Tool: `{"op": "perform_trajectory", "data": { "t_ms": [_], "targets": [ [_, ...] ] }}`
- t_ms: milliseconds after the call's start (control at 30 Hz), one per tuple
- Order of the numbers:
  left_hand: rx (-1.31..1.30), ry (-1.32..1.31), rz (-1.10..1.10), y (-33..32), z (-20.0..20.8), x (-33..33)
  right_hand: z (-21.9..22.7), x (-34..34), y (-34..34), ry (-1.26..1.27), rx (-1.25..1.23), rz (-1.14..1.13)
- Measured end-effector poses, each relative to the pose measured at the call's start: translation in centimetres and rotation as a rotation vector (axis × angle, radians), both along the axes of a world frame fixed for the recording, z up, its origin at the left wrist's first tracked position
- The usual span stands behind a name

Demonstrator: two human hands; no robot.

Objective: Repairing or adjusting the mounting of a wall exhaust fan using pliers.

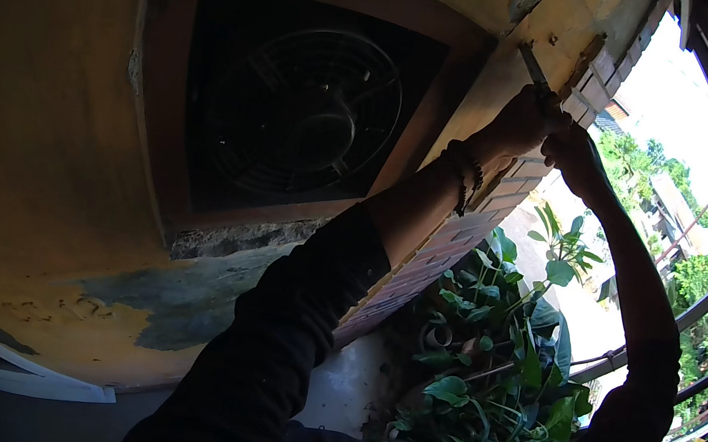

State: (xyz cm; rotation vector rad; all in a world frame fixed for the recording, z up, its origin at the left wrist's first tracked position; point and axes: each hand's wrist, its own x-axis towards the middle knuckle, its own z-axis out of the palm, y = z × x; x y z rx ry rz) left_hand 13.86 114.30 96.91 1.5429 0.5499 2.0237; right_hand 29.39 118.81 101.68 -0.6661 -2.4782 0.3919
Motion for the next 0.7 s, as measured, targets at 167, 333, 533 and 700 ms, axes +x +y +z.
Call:
{"op": "perform_trajectory", "data": {
  "t_ms": [167,333,533,700],
  "targets": [
    [0.032,-0.017,-0.302,-3.4,2.0,1.2,6.3,1.1,-6.5,-0.255,-0.164,-0.315],
    [0.004,-0.052,-0.416,-3.3,3.3,1.2,10.9,-0.7,-11.5,-0.451,-0.044,-0.442],
    [-0.016,-0.197,-0.566,-5.1,4.3,1.8,14.3,-3.7,-14.7,-0.688,0.095,-0.624],
    [0.100,-0.221,-0.694,-4.9,4.0,2.1,13.1,-3.7,-15.2,-0.646,-0.035,-0.571]
  ]
}}
